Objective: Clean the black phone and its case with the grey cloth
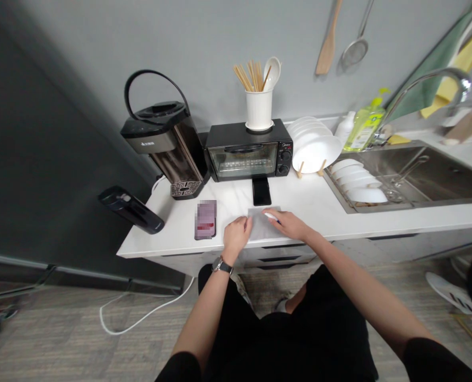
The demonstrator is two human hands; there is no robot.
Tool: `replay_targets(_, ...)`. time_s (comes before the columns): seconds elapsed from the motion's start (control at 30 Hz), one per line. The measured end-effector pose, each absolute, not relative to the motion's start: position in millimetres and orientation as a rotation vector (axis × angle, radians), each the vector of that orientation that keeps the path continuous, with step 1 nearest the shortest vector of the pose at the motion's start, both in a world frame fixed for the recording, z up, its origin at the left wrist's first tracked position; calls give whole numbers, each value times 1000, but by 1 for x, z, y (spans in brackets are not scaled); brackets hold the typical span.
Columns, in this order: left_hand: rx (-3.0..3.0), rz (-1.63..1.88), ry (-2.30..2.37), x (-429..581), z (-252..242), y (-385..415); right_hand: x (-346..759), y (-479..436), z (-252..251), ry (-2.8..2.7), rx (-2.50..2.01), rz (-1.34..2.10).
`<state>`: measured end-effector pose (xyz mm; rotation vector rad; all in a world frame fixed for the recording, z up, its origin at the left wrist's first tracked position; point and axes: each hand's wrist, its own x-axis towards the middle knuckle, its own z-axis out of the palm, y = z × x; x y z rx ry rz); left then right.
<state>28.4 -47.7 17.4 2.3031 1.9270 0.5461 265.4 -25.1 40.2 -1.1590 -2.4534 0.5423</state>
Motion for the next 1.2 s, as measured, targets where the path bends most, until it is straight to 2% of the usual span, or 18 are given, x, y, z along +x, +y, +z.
replay_targets(0.2,2315,551,1924,28,16,-47,270,-24,40,-2435,-1296,465)
replay_targets(0.57,2321,552,1935,28,15,-47,275,-26,42,-2124,-1130,694)
replay_targets(0.7,2308,542,1940,28,16,-48,281,-26,57,-1877,-1103,604)
replay_targets(0.87,2293,539,1931,29,18,-48,276,-30,64,-2161,-1297,652)
replay_targets(1.1,2285,540,1930,30,18,-48,256,-16,65,-2337,-1807,146)
replay_targets(1.2,2296,541,1926,29,18,-48,245,-11,60,-2426,-1888,68)
